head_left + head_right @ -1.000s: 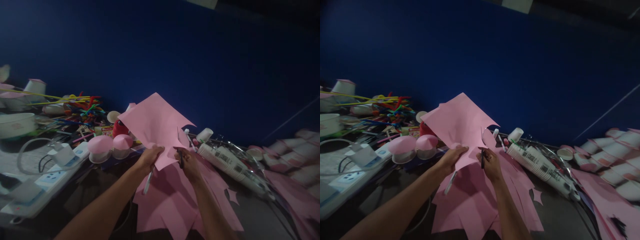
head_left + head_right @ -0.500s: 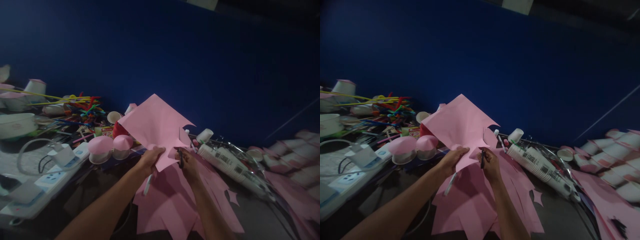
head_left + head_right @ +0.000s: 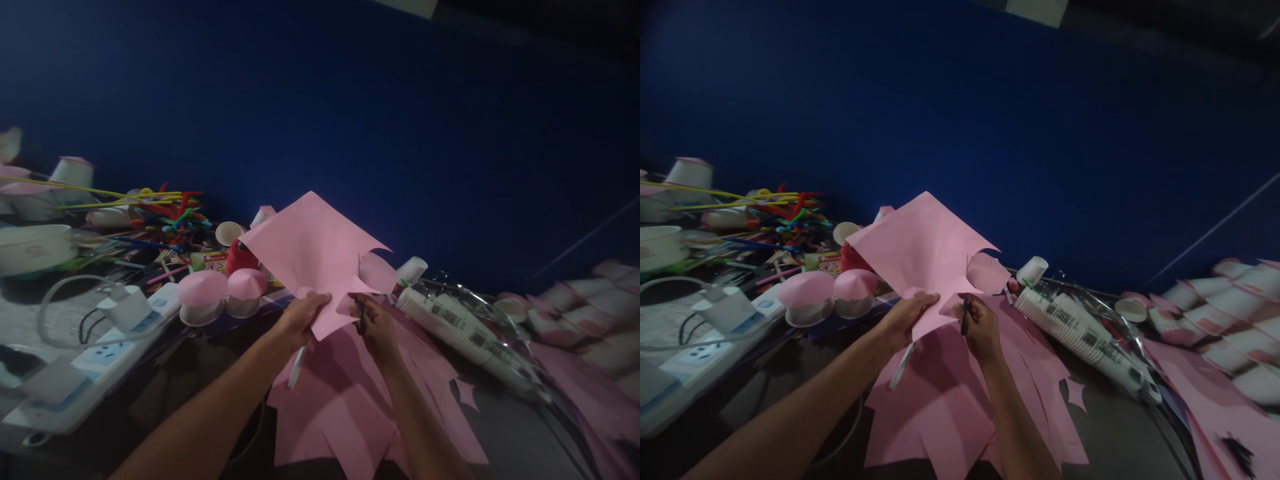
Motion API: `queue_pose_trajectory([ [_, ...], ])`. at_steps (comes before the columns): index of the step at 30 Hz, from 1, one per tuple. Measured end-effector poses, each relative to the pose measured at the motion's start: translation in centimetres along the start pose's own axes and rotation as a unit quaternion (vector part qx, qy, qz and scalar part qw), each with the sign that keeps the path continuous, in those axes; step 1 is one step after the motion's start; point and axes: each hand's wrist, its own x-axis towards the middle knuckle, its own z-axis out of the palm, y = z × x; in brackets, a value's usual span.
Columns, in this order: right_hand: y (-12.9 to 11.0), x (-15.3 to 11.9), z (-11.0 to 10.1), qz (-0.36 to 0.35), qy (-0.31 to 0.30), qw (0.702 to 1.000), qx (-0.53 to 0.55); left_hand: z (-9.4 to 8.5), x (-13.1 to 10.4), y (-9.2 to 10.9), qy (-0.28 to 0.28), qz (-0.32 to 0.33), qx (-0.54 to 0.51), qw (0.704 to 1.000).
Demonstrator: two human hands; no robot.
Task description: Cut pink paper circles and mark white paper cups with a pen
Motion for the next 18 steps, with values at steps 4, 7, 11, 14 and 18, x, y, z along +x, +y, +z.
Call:
queue_pose_trajectory([
  [4,0.2,0.0,0.0,-0.001,-0.007,1.0,-0.003,-0.2,0.3,-0.1,-0.012,0.009,0.003,1.0],
  [7,0.4,0.1,0.0,0.002,-0.008,1.0,0.004,-0.2,0.3,-0.1,-0.014,0.01,-0.018,1.0],
  [11,0.7,0.2,0.2,0.011,-0.007,1.0,0.023,0.0,0.1,0.1,-0.002,-0.001,-0.055,0.998],
  [14,0.9,0.3,0.2,0.013,-0.001,1.0,0.023,0.0,0.1,0.1,-0.004,0.006,-0.056,0.998],
  [18,1.1,0.4,0.3,0.011,0.005,1.0,0.013,-0.1,0.3,0.0,-0.01,0.009,-0.048,0.999],
])
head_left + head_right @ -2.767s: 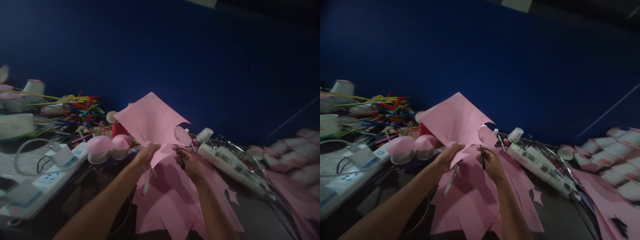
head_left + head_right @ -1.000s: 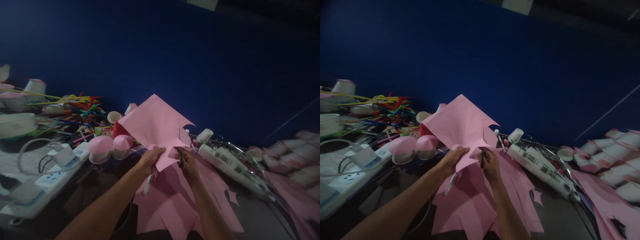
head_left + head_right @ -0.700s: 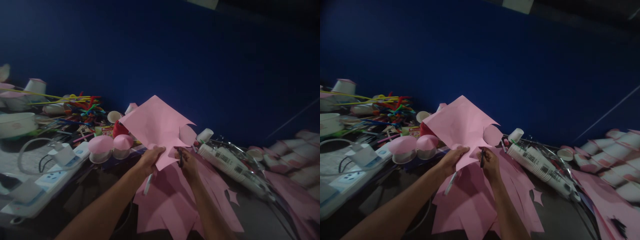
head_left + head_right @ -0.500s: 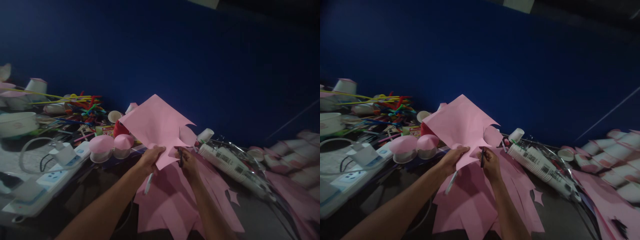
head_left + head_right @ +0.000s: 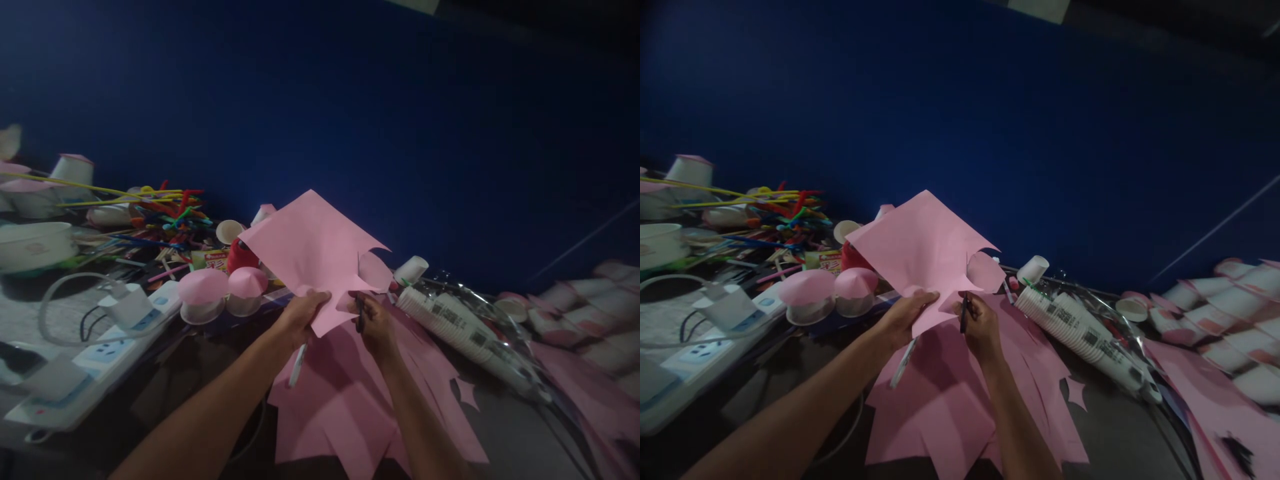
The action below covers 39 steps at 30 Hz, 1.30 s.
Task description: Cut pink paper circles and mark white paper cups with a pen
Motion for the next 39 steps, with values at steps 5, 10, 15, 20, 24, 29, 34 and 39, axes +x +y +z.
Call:
queue_pose_trajectory([
  [5,0.3,0.1,0.1,0.0,-0.002,1.0,-0.013,0.0,0.0,0.1,0.011,0.004,0.012,1.0],
  [10,0.3,0.1,0.1,-0.001,-0.003,1.0,-0.016,0.2,-0.3,0.2,0.011,0.005,0.01,1.0],
  [15,0.5,0.2,0.1,-0.001,-0.002,1.0,-0.022,0.2,-0.3,0.2,0.01,0.002,0.009,1.0],
  [20,0.6,0.3,0.2,-0.011,0.007,1.0,-0.027,0.1,0.0,0.2,0.014,0.005,0.005,1.0],
  [24,0.3,0.2,0.2,-0.016,0.008,0.999,-0.038,0.1,-0.1,0.2,0.005,0.007,0.005,1.0],
  [29,0.0,0.1,0.3,-0.025,0.005,0.999,-0.038,0.2,-0.4,0.3,0.001,0.009,0.006,1.0],
  [34,-0.4,0.1,0.3,-0.02,0.003,0.999,-0.046,0.5,-0.6,0.5,0.003,0.0,0.012,1.0],
  [39,-0.2,0.1,0.3,-0.022,0.011,0.998,-0.053,0.6,-0.7,0.5,0.014,0.007,0.016,1.0],
])
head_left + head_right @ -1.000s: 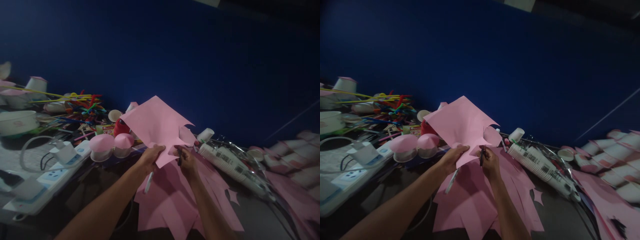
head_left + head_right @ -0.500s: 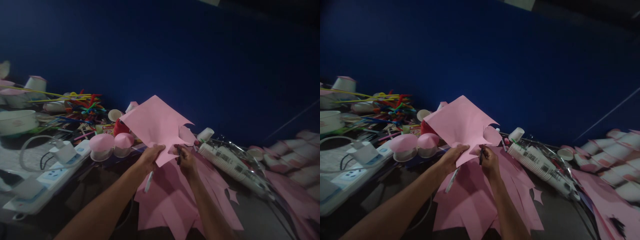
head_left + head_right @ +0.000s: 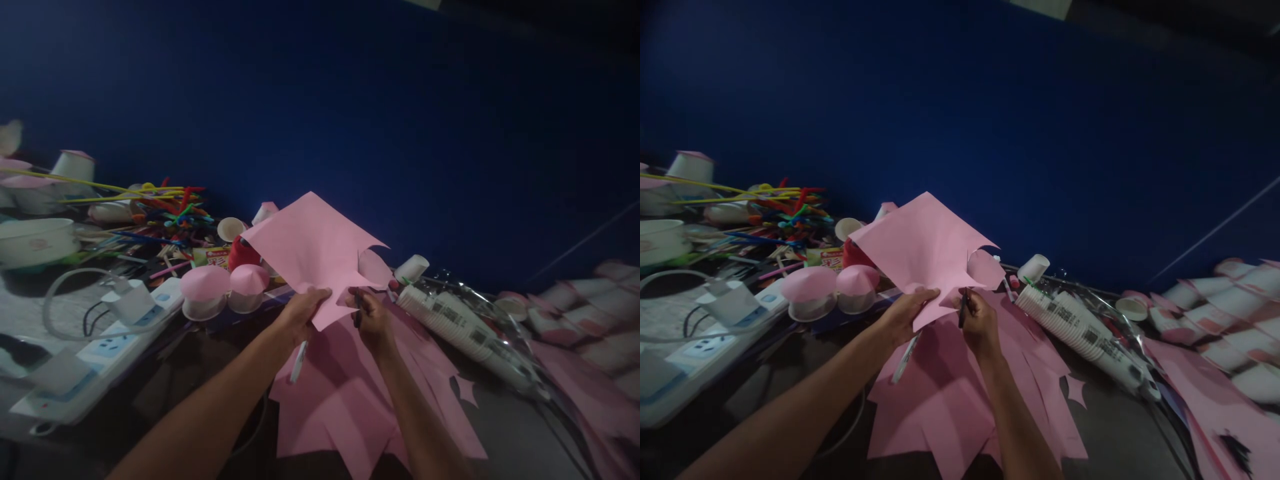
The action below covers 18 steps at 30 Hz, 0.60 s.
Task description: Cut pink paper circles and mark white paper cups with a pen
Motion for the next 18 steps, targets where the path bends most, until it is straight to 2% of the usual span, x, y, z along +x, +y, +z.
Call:
queue_pose_trajectory([
  [11,-0.39,0.03,-0.08,-0.003,-0.011,1.0,-0.006,0.03,-0.31,0.2,-0.01,-0.014,0.018,1.0],
  [18,-0.5,-0.07,-0.1,-0.004,-0.007,1.0,-0.011,0.13,-0.33,0.23,0.007,-0.012,0.019,1.0],
])
